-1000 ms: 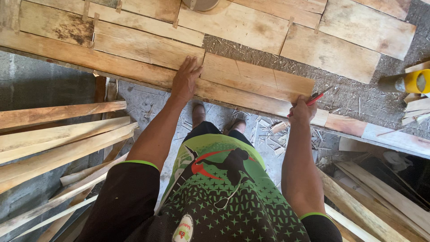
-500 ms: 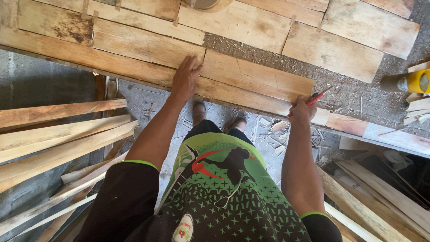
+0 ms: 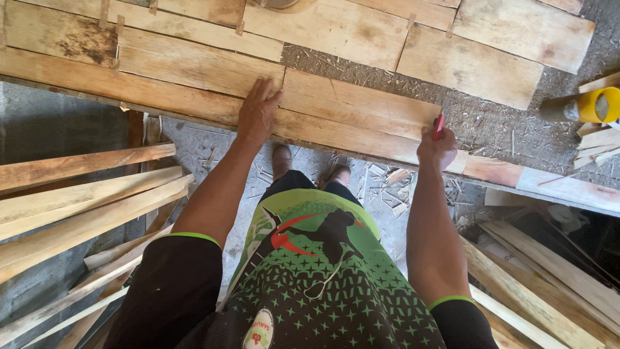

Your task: The person uses a red utility knife to scrape the surface of wooden planks arranged on a workbench. They repeatedly scrape along the grain and edges of the planks, occasionally lifting and repositioning them to access different areas.

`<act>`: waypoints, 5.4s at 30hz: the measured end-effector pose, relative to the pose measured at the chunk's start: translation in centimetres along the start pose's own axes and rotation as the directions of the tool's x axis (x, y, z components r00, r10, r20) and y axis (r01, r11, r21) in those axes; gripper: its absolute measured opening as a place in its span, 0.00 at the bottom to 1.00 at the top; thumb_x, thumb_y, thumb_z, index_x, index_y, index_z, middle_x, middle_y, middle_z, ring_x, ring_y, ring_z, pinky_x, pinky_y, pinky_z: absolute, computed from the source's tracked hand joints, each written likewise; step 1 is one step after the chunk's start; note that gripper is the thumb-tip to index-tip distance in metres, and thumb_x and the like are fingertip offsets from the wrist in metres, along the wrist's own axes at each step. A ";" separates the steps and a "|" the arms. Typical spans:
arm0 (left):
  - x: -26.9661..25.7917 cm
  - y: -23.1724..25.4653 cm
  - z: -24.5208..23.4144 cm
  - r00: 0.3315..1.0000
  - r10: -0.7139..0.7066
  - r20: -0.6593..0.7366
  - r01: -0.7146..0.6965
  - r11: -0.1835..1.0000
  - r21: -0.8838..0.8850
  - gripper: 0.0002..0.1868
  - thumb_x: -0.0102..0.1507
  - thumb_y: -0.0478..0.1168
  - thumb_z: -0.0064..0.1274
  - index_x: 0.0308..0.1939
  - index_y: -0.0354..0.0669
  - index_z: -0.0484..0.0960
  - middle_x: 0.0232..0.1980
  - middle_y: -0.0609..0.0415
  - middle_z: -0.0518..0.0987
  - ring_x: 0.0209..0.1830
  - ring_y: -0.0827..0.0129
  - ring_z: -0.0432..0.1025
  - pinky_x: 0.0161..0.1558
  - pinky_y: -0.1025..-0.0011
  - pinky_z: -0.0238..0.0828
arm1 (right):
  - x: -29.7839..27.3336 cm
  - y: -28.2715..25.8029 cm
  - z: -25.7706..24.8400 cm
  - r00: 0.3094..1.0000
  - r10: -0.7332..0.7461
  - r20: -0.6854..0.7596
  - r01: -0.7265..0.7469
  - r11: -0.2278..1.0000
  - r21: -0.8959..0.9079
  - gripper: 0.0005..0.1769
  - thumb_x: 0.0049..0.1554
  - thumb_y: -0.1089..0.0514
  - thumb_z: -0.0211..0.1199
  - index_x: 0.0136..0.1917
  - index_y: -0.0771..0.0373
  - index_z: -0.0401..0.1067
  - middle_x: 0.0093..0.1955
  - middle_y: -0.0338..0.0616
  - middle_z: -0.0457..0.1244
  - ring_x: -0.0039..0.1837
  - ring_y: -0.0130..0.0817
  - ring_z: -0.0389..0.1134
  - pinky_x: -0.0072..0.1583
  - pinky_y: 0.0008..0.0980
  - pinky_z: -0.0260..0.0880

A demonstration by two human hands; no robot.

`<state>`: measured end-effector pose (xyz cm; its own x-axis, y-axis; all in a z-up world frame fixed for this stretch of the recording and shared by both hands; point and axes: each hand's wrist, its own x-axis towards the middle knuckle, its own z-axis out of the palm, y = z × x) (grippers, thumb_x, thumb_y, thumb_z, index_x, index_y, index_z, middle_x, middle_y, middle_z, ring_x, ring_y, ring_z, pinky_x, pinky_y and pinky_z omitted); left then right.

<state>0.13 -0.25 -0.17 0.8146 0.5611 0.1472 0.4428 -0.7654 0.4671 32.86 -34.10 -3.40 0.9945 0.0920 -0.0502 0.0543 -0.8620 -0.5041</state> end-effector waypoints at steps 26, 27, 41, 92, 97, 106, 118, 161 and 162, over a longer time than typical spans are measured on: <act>4.1 -0.8 0.2 0.991 0.071 -0.115 -0.070 0.998 0.006 0.04 0.55 0.36 0.66 0.33 0.42 0.87 0.59 0.51 0.79 0.58 0.56 0.70 0.59 0.60 0.69 | 1.9 1.9 1.5 0.995 0.089 0.054 -0.094 0.991 0.099 0.13 0.54 0.50 0.73 0.45 0.59 0.77 0.40 0.42 0.69 0.42 0.35 0.69 0.48 0.42 0.69; 4.2 -1.0 0.3 0.992 0.075 -0.100 -0.074 0.997 0.009 0.04 0.55 0.35 0.66 0.33 0.43 0.88 0.59 0.52 0.79 0.57 0.57 0.70 0.58 0.60 0.69 | 1.9 1.9 1.4 0.994 0.089 0.057 -0.093 0.993 0.076 0.13 0.55 0.49 0.73 0.45 0.60 0.77 0.40 0.43 0.69 0.42 0.35 0.69 0.48 0.41 0.69; 4.6 -1.7 1.6 0.995 -0.011 -0.100 0.007 0.999 -0.037 0.06 0.51 0.33 0.68 0.27 0.48 0.87 0.53 0.59 0.80 0.54 0.58 0.69 0.54 0.62 0.70 | 2.3 2.2 1.5 0.996 0.044 0.075 -0.055 0.987 0.150 0.09 0.50 0.56 0.75 0.44 0.60 0.80 0.39 0.41 0.71 0.41 0.30 0.70 0.47 0.35 0.70; 7.7 -2.5 0.0 0.959 -0.164 0.230 0.170 0.985 -0.007 0.38 0.49 0.43 0.76 0.58 0.42 0.71 0.56 0.45 0.72 0.59 0.50 0.69 0.59 0.56 0.70 | 4.6 3.8 1.3 0.961 0.109 0.253 -0.145 0.981 0.130 0.14 0.55 0.54 0.74 0.49 0.64 0.78 0.42 0.42 0.69 0.43 0.29 0.68 0.45 0.34 0.68; 8.0 -2.5 0.0 0.952 -0.179 0.248 0.179 0.984 0.020 0.38 0.48 0.42 0.76 0.57 0.40 0.72 0.55 0.44 0.73 0.58 0.50 0.70 0.58 0.57 0.71 | 4.7 4.2 1.5 0.967 0.085 0.242 -0.119 0.984 0.129 0.14 0.56 0.53 0.75 0.49 0.65 0.78 0.40 0.40 0.68 0.42 0.28 0.67 0.44 0.33 0.67; 9.1 -2.3 -0.6 0.925 -0.193 0.329 0.185 0.981 0.056 0.40 0.47 0.44 0.78 0.56 0.40 0.73 0.53 0.41 0.75 0.56 0.48 0.72 0.56 0.56 0.72 | 5.0 4.9 1.9 0.966 0.083 0.244 -0.121 0.981 0.149 0.14 0.57 0.53 0.74 0.47 0.65 0.77 0.39 0.39 0.67 0.40 0.27 0.65 0.42 0.33 0.65; 8.4 -2.9 0.1 0.954 -0.164 0.253 0.175 0.984 -0.021 0.38 0.46 0.42 0.77 0.55 0.42 0.74 0.52 0.45 0.77 0.55 0.50 0.73 0.55 0.55 0.72 | 4.7 3.5 0.9 0.957 0.063 0.282 -0.101 0.987 0.123 0.13 0.57 0.53 0.73 0.48 0.64 0.78 0.40 0.39 0.68 0.42 0.27 0.66 0.43 0.33 0.67; -3.1 1.1 4.6 0.983 -0.096 -0.156 0.095 0.995 -0.010 0.34 0.70 0.37 0.49 0.79 0.36 0.59 0.85 0.37 0.47 0.86 0.42 0.39 0.83 0.47 0.35 | 5.7 3.2 -0.1 0.894 0.146 0.424 -0.208 0.973 0.104 0.08 0.60 0.55 0.68 0.49 0.61 0.75 0.36 0.39 0.65 0.33 0.28 0.64 0.33 0.33 0.63; -3.0 1.3 4.9 0.981 -0.124 -0.146 0.122 0.992 -0.025 0.33 0.69 0.36 0.50 0.78 0.37 0.61 0.84 0.38 0.47 0.85 0.42 0.39 0.82 0.47 0.35 | 5.8 3.2 0.0 0.892 0.151 0.427 -0.213 0.972 0.102 0.08 0.60 0.55 0.68 0.49 0.61 0.75 0.36 0.39 0.64 0.33 0.28 0.64 0.32 0.33 0.63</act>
<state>0.10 -4.47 -4.23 0.6895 0.6920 0.2139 0.5296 -0.6831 0.5028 38.76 -36.29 -5.29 0.8569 0.1645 -0.4886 -0.1687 -0.8061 -0.5672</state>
